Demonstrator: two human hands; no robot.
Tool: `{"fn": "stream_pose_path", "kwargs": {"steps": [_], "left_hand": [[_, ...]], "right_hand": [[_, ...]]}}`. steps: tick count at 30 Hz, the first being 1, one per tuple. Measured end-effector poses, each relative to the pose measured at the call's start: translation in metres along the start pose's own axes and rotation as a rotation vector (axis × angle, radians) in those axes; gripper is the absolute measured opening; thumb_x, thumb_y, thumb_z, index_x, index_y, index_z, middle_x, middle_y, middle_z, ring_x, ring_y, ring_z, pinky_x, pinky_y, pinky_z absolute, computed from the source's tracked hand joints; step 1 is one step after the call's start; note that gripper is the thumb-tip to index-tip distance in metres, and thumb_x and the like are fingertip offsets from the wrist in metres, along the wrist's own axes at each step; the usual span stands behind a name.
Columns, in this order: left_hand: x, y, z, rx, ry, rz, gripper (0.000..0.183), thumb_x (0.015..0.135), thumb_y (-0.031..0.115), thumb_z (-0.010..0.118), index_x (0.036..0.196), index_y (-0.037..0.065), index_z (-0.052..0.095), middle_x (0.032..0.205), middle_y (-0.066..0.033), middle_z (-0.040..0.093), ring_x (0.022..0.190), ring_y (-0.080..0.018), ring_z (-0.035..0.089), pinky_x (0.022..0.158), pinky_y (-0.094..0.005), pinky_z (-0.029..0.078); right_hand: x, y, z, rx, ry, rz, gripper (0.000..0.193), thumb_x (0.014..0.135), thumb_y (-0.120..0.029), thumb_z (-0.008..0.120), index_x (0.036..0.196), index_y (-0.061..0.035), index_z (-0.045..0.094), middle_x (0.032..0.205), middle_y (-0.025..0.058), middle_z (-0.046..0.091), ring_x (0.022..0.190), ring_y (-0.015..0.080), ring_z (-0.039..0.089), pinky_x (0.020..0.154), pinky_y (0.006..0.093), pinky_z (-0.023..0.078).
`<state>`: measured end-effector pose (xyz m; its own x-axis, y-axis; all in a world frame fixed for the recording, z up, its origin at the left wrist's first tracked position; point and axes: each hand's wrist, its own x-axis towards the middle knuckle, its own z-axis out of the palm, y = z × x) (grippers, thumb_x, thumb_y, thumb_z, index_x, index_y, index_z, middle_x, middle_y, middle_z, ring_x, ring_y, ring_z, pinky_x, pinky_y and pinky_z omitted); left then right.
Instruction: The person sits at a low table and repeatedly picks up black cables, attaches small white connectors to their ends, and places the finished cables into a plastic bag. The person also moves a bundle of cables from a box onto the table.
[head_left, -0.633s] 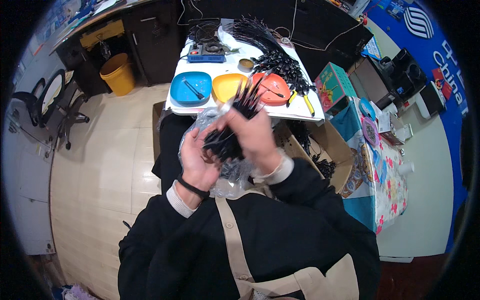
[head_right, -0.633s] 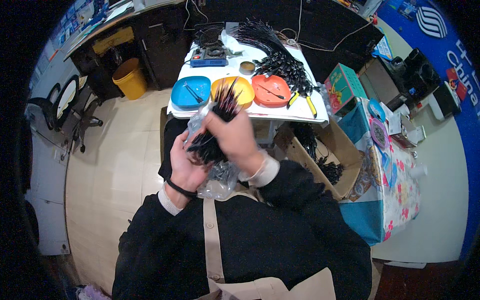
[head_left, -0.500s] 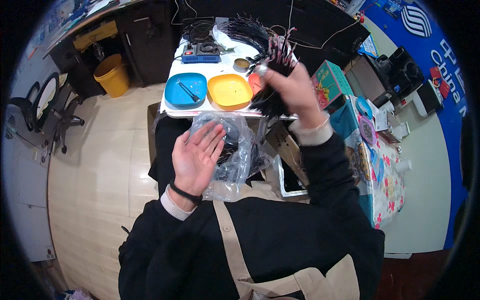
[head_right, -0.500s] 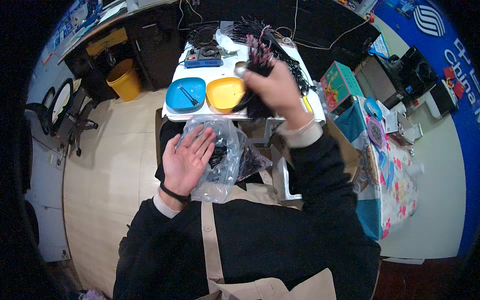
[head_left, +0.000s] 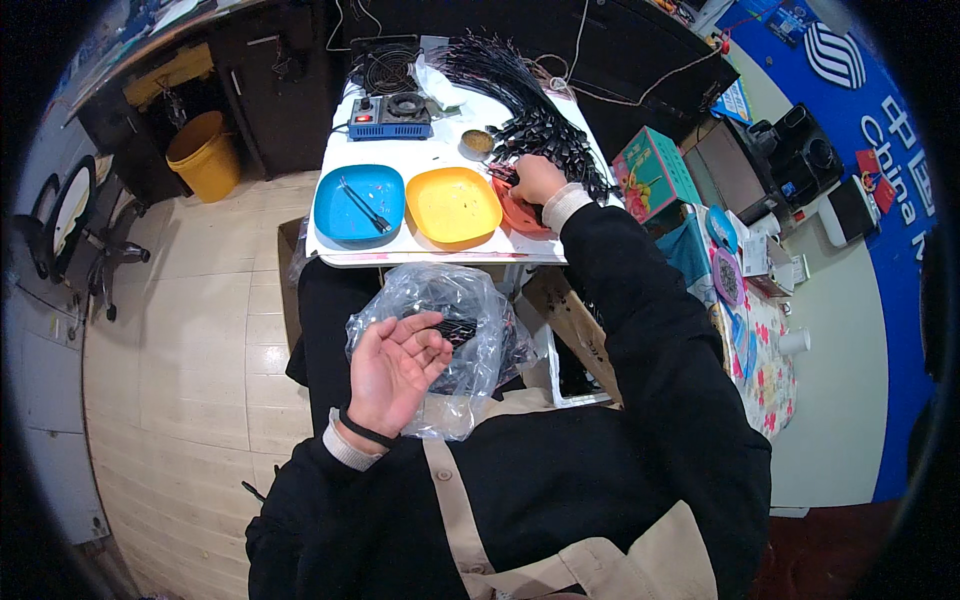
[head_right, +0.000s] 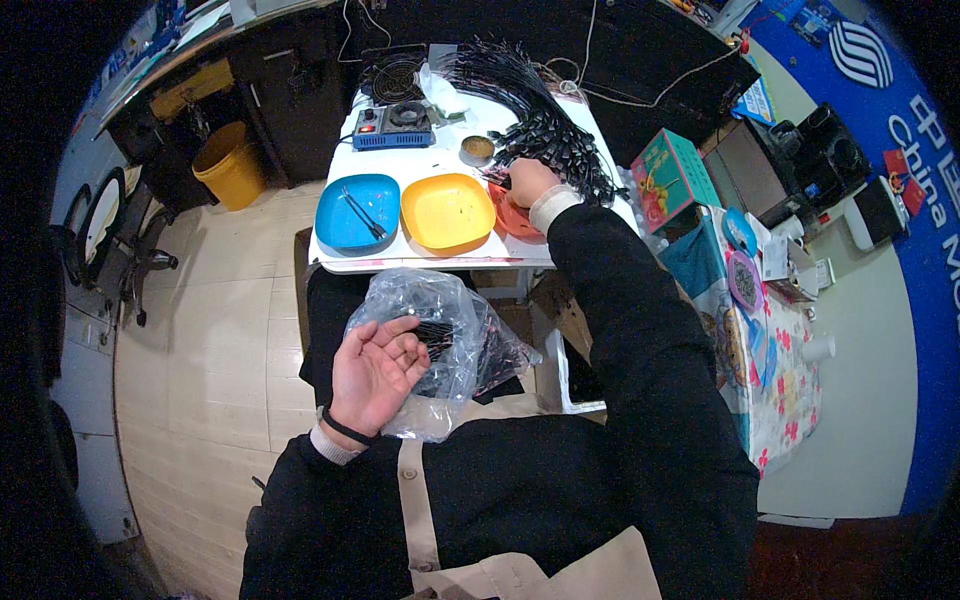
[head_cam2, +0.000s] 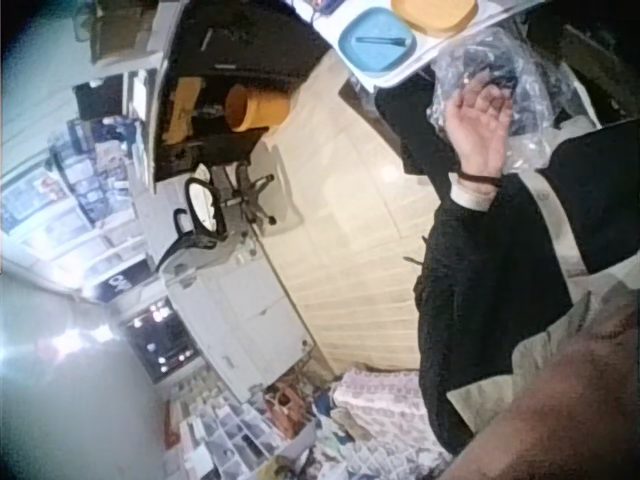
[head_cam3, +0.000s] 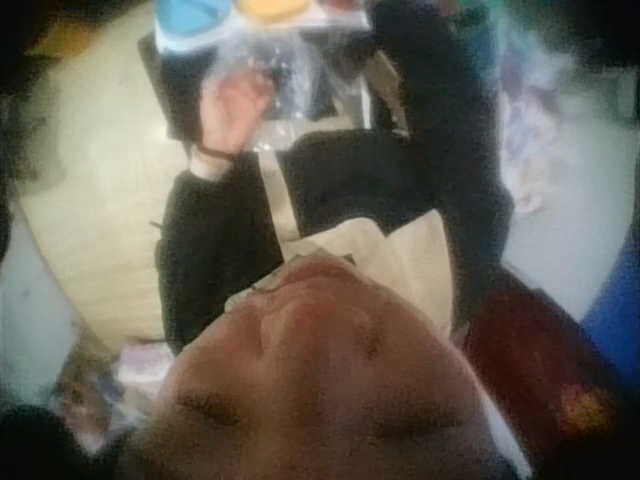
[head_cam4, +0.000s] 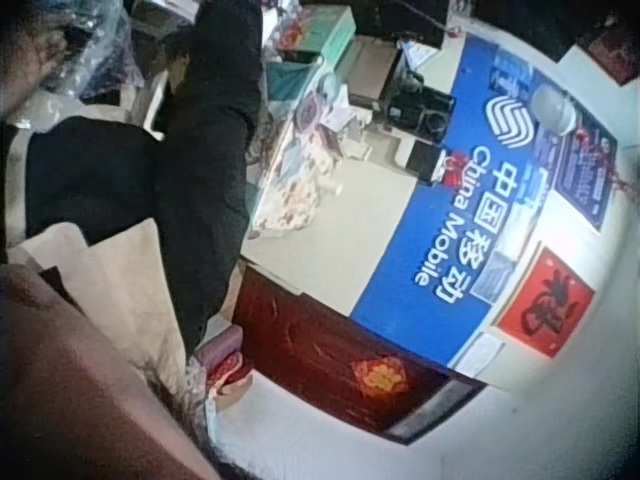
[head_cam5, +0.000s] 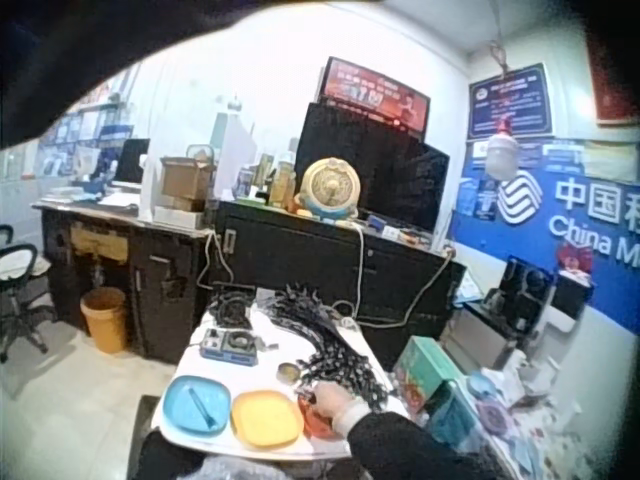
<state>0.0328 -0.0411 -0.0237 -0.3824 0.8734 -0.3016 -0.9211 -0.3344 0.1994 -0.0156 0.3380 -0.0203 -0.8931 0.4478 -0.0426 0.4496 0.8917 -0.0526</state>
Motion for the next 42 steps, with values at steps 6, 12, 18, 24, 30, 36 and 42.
{"fn": "stream_pose_path", "kwargs": {"steps": [6,12,18,24,30,36,42], "left_hand": [[-0.001,0.002,0.000,0.019,0.078,-0.003,0.041,0.097,0.027,0.037,0.107,-0.007,0.058,0.074,-0.0094,0.057,0.078,-0.0233,0.055,0.082,-0.0361,0.046],[-0.002,0.007,-0.007,0.040,0.063,-0.015,0.038,0.096,0.026,0.038,0.103,-0.005,0.059,0.070,-0.0071,0.053,0.075,-0.0212,0.053,0.079,-0.0350,0.045],[0.004,0.004,-0.012,0.054,0.072,-0.055,0.035,0.096,0.026,0.038,0.099,-0.003,0.059,0.068,-0.0050,0.049,0.071,-0.0193,0.049,0.078,-0.0343,0.043],[0.006,0.003,-0.016,0.031,0.070,-0.098,0.037,0.095,0.025,0.037,0.099,-0.006,0.057,0.069,-0.0058,0.048,0.071,-0.0191,0.049,0.075,-0.0339,0.044],[0.008,0.006,-0.019,0.048,0.107,-0.098,0.036,0.095,0.025,0.038,0.100,-0.005,0.056,0.069,-0.0051,0.047,0.070,-0.0190,0.048,0.075,-0.0345,0.044],[0.015,0.003,-0.023,0.053,0.127,-0.134,0.036,0.095,0.025,0.039,0.099,-0.005,0.057,0.069,-0.0050,0.048,0.071,-0.0192,0.048,0.075,-0.0348,0.044],[0.014,0.003,-0.025,0.042,0.100,-0.126,0.036,0.094,0.026,0.039,0.099,-0.004,0.058,0.069,-0.0047,0.048,0.070,-0.0191,0.048,0.076,-0.0350,0.044]], "right_hand": [[0.003,-0.002,0.018,-0.014,0.044,-0.027,0.036,0.069,-0.024,0.077,0.091,0.0019,0.067,0.094,0.0217,0.067,0.091,0.0379,0.064,0.082,0.0428,0.051],[0.012,0.024,-0.003,0.201,0.186,-0.049,0.028,0.073,-0.021,0.069,0.086,0.0030,0.067,0.080,0.0202,0.068,0.076,0.0347,0.067,0.069,0.0410,0.052],[0.023,0.053,-0.031,0.952,-0.105,0.392,0.029,0.076,-0.014,0.074,0.088,0.0107,0.064,0.076,0.0109,0.067,0.060,0.0189,0.064,0.055,0.0316,0.051],[0.045,0.038,0.004,0.512,-0.172,0.340,0.058,0.070,-0.024,0.080,0.106,0.0168,0.058,0.091,0.0141,0.068,0.070,0.0179,0.064,0.060,0.0291,0.051],[0.057,0.048,0.033,0.603,-0.107,0.366,0.038,0.069,-0.017,0.078,0.090,0.0126,0.066,0.084,0.0147,0.068,0.069,0.0198,0.064,0.063,0.0304,0.050],[0.056,0.058,0.038,0.869,-0.062,0.451,0.027,0.073,-0.012,0.074,0.085,0.0104,0.066,0.079,0.0133,0.068,0.062,0.0201,0.065,0.057,0.0307,0.052],[0.029,0.056,0.039,0.984,-0.173,0.437,0.031,0.074,-0.009,0.075,0.091,0.0136,0.061,0.080,0.0151,0.067,0.063,0.0210,0.067,0.056,0.0299,0.053]]}}
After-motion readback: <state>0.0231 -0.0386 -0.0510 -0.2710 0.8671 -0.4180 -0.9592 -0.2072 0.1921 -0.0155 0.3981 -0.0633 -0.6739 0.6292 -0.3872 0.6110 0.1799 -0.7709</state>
